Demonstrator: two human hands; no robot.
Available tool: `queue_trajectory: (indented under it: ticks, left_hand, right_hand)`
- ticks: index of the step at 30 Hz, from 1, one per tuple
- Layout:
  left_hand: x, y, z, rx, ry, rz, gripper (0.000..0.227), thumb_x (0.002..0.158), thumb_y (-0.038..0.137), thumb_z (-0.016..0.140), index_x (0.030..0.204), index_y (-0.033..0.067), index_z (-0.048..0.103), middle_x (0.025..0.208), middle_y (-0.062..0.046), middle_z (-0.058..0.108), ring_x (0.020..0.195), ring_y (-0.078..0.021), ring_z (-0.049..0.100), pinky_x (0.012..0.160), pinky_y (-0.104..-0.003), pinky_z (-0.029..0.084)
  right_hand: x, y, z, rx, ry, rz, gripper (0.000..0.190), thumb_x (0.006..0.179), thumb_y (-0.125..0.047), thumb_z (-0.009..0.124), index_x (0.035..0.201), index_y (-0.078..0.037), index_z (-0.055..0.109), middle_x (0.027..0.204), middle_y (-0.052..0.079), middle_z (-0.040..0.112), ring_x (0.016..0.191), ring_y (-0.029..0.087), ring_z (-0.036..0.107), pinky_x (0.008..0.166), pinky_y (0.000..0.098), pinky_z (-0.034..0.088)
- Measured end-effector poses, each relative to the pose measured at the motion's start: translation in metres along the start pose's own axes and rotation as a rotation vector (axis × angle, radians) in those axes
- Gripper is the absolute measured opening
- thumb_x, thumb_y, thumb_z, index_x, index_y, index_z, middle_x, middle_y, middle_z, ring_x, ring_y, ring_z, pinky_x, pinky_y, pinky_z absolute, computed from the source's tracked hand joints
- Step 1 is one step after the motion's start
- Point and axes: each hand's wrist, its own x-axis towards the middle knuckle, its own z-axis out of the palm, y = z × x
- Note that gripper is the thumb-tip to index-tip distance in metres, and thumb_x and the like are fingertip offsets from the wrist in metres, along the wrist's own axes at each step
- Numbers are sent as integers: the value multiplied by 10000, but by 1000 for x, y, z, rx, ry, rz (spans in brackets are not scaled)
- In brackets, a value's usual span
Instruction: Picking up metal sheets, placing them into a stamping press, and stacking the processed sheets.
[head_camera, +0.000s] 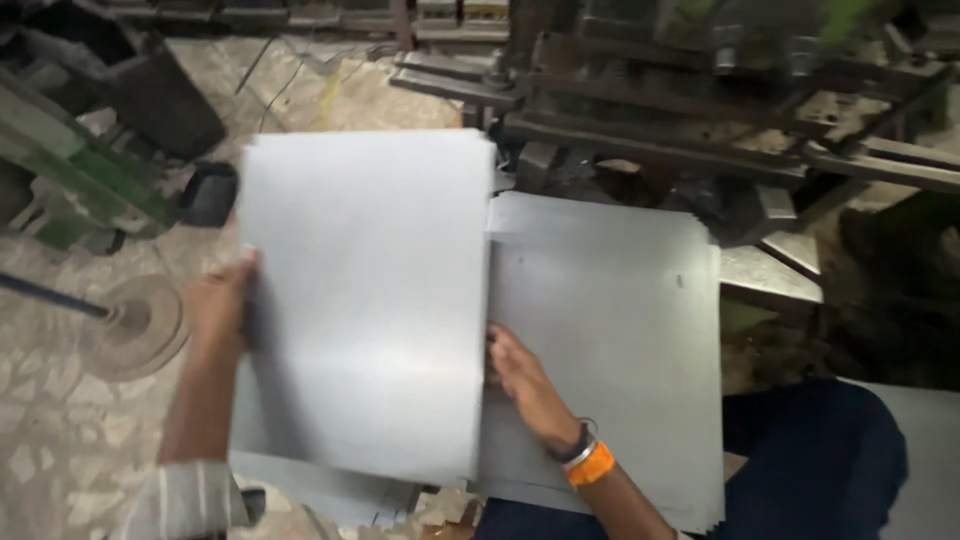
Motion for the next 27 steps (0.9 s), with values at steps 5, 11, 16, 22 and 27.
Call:
queue_trajectory:
  ticks: [5, 11, 16, 22, 27]
  left_hand:
    - [-57, -17, 80, -619, -673, -277, 727, 864, 127, 487, 1579, 70, 371, 1487, -122, 498, 1367, -317, 472, 1173, -465, 313]
    - [-214, 121, 148, -665, -972, -366, 806, 784, 134, 624, 1568, 190, 445, 1355, -144, 628, 1177, -341, 630, 1003, -502, 487]
    - [-196, 169, 204, -599, -996, -145, 609, 769, 91, 735, 1354, 72, 569, 1076, -153, 690, 947, -319, 713, 846, -483, 577]
    - [-185, 176, 239, -663, -1034, -122, 413, 794, 44, 762, 1181, -12, 630, 901, -155, 731, 791, -288, 760, 736, -409, 608]
    - [-182, 155, 247, -606, -889, -149, 606, 795, 308, 695, 1345, 61, 633, 1108, -148, 685, 1028, -289, 670, 1003, -422, 484]
  right_hand:
    - [-44, 26, -92, 275, 740, 86, 433, 871, -192, 771, 1217, 13, 610, 834, 62, 622, 689, 129, 631, 560, 236, 503]
    - [-88, -17, -205, 182, 880, -12, 401, 883, -112, 751, 1261, -18, 654, 869, 77, 659, 688, 150, 666, 612, 280, 546]
    - [-61, 6, -301, 97, 817, -59, 414, 860, -128, 774, 1253, -39, 680, 813, 83, 664, 651, 134, 660, 590, 287, 557]
    - [-62, -23, -327, 179, 729, -84, 249, 842, -134, 787, 1054, -24, 713, 562, 72, 614, 468, 106, 647, 444, 219, 503]
    - [-45, 22, -354, 217, 783, -79, 453, 834, -85, 773, 1273, -39, 668, 751, 124, 714, 656, 144, 726, 564, 285, 579]
